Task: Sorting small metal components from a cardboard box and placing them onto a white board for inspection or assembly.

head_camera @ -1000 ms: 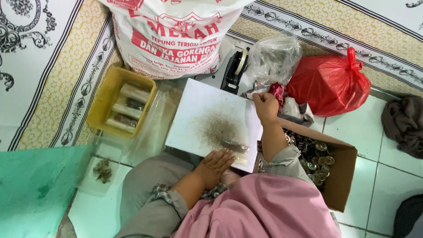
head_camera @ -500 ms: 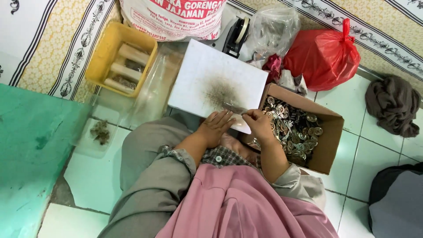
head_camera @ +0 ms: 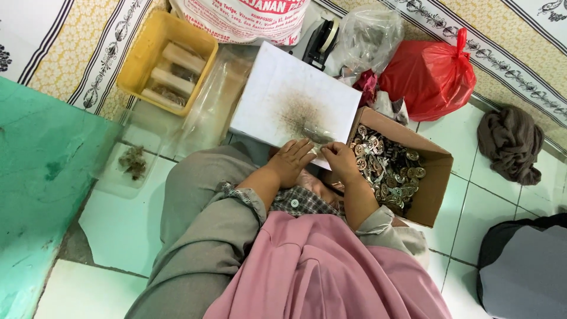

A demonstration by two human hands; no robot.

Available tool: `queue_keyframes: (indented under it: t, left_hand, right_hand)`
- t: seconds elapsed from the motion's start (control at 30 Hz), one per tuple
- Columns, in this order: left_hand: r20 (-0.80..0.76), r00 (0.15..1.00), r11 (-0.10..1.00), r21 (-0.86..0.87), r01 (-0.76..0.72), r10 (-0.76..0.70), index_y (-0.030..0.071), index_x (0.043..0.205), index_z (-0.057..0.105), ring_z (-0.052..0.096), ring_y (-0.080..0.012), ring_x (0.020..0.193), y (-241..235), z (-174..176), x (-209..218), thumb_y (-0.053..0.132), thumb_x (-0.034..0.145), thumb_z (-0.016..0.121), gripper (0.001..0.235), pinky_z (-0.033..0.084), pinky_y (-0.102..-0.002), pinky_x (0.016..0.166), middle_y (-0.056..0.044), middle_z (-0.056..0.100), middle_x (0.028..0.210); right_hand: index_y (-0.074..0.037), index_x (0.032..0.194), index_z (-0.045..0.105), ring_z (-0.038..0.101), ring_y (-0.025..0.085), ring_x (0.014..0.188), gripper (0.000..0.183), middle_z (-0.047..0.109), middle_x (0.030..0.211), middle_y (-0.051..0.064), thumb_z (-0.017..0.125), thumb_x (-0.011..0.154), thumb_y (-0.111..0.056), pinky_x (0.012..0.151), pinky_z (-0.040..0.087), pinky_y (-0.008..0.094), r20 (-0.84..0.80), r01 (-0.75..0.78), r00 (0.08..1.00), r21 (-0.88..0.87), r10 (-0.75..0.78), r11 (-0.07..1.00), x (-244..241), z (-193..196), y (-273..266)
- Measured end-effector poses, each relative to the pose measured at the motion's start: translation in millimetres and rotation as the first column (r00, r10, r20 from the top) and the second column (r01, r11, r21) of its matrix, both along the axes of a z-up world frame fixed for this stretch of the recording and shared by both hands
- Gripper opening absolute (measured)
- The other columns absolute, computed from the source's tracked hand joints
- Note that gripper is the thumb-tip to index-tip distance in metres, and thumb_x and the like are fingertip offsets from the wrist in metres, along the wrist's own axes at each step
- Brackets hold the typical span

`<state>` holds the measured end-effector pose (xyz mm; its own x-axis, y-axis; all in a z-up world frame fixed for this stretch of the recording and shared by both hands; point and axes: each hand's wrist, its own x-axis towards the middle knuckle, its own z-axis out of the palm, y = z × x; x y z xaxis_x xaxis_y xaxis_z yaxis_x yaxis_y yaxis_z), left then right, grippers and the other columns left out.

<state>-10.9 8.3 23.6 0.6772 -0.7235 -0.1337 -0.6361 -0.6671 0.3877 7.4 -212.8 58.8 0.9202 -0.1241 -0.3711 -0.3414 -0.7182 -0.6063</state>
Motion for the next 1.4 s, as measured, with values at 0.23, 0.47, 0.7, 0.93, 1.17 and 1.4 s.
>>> queue_keyframes:
  t: [0.23, 0.47, 0.7, 0.93, 1.17, 1.4]
  left_hand:
    - [-0.008, 1.0, 0.995, -0.095, -0.03, 0.029, 0.017, 0.159, 0.028, 0.016, -0.0257, 0.157, -0.8, 2.0, 4.2, 0.048, 0.089, 0.06, 0.083, 0.012, -0.044, 0.127, -0.007, 0.031, 0.163]
    - [0.002, 0.999, 0.989, -0.141, -0.036, 0.037, 0.011, 0.157, 0.033, 0.021, -0.0271, 0.154, -1.3, 5.3, 8.1, 0.045, 0.087, 0.061, 0.083, 0.017, -0.046, 0.123, -0.009, 0.038, 0.158]
    - [0.12, 0.992, 0.994, -0.108, -0.03, 0.043, 0.01, 0.156, 0.036, 0.024, -0.0274, 0.15, -13.7, -13.8, 7.1, 0.047, 0.091, 0.056, 0.077, 0.019, -0.048, 0.119, -0.009, 0.041, 0.153]
    - [0.233, 0.971, 0.997, -0.068, -0.047, 0.062, 0.009, 0.153, 0.04, 0.022, -0.0315, 0.149, -29.8, -35.3, 4.2, 0.048, 0.092, 0.059, 0.075, 0.021, -0.051, 0.117, -0.011, 0.037, 0.153]
    - [0.271, 0.961, 0.998, -0.035, -0.049, 0.057, 0.006, 0.154, 0.038, 0.022, -0.0365, 0.15, -35.2, -39.5, 2.0, 0.044, 0.094, 0.061, 0.075, 0.022, -0.057, 0.116, -0.015, 0.035, 0.155]
    - [0.343, 0.934, 0.992, -0.108, -0.066, 0.099, 0.004, 0.153, 0.039, 0.027, -0.0402, 0.147, -44.1, -62.8, 2.0, 0.038, 0.09, 0.066, 0.077, 0.025, -0.059, 0.114, -0.017, 0.037, 0.152]
  right_hand:
    - [-0.014, 0.103, 0.081, 0.071, 0.026, 0.083, 0.02, 0.074, 0.085, 0.01, 0.072, 0.092, -0.028, 0.073, 0.054, 0.039, -0.015, -0.036, 0.999, -0.111, 0.035, 0.993, 8.3, -20.0, -9.1]
    - [-0.019, 0.103, 0.08, 0.073, 0.028, 0.091, 0.021, 0.075, 0.09, 0.008, 0.072, 0.091, -0.034, 0.078, 0.057, 0.041, -0.06, -0.034, 0.998, -0.231, 0.021, 0.972, 7.2, -22.8, -6.2]
    - [-0.019, 0.102, 0.08, 0.073, 0.032, 0.094, 0.02, 0.075, 0.092, 0.01, 0.071, 0.092, -0.033, 0.08, 0.058, 0.045, -0.055, -0.05, 0.998, -0.263, 0.036, 0.964, 7.0, -17.2, -0.6]
    - [-0.018, 0.102, 0.079, 0.07, 0.035, 0.099, 0.021, 0.07, 0.095, 0.012, 0.068, 0.09, -0.033, 0.087, 0.057, 0.047, -0.015, -0.072, 0.997, -0.322, 0.071, 0.944, 8.2, -11.2, 5.4]
    - [-0.02, 0.104, 0.077, 0.069, 0.027, 0.095, 0.021, 0.066, 0.091, 0.005, 0.074, 0.087, -0.033, 0.085, 0.058, 0.042, 0.124, 0.058, 0.992, -0.272, -0.024, 0.961, 5.8, -21.4, -4.5]
    - [-0.016, 0.103, 0.069, 0.068, 0.03, 0.097, 0.045, 0.062, 0.094, 0.006, 0.088, 0.079, -0.048, 0.085, 0.057, 0.044, 0.041, 0.059, 0.998, -0.274, -0.05, 0.96, 17.3, -20.5, -11.1]
